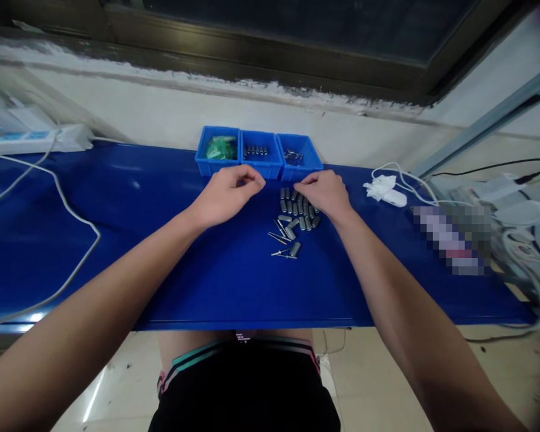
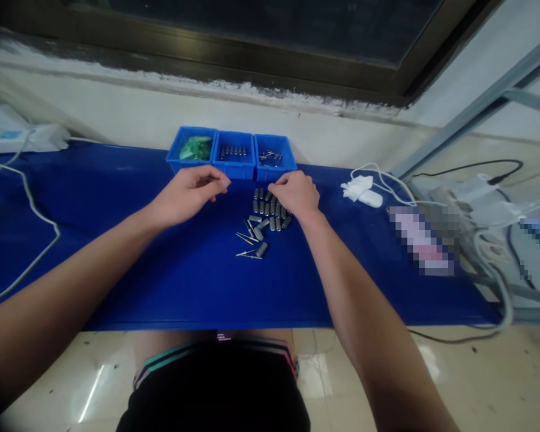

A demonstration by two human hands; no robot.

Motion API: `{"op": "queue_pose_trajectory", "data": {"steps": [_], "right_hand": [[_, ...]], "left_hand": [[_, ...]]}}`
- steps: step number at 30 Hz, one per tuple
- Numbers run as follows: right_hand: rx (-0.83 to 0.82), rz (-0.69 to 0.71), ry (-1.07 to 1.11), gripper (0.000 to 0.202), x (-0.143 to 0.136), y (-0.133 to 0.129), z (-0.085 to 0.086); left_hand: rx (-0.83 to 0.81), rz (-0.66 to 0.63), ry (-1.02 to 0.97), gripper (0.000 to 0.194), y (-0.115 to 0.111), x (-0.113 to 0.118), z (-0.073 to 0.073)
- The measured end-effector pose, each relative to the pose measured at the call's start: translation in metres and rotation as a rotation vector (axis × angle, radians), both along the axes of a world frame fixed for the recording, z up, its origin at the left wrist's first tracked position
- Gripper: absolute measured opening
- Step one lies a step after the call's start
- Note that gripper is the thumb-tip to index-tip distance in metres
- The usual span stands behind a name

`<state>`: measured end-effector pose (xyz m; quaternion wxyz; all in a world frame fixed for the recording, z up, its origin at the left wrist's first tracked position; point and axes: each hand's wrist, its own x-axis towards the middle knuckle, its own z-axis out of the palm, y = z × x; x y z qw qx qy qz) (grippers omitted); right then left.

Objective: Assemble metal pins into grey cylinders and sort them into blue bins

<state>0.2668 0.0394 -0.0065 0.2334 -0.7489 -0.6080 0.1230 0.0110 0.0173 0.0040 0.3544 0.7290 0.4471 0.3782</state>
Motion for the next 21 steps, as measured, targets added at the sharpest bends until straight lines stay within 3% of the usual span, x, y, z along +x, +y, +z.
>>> {"op": "queue_pose_trajectory", "data": {"steps": [6,13,18,21], "right_hand": [[-0.025,-0.018,0.03,0.025,0.0,0.006,0.003],[-0.019,-0.011,0.126,0.016,0.004,0.009,0.001],[0.285,0.195,0.177,0.011,-0.006,-0.007,0.01],[0.328,0.315,0.439,0.013,-0.021,-0.017,0.015]], "left_hand": [[0.022,-0.004,0.018,0.024,-0.001,0.001,-0.002],[0.035,-0.011,0.036,0.023,-0.002,0.001,-0.001],[0.234,0.038,0.175,0.026,-0.007,-0.001,0.003],[0.407,0.023,0.293,0.04,-0.011,-0.001,0.002]]}}
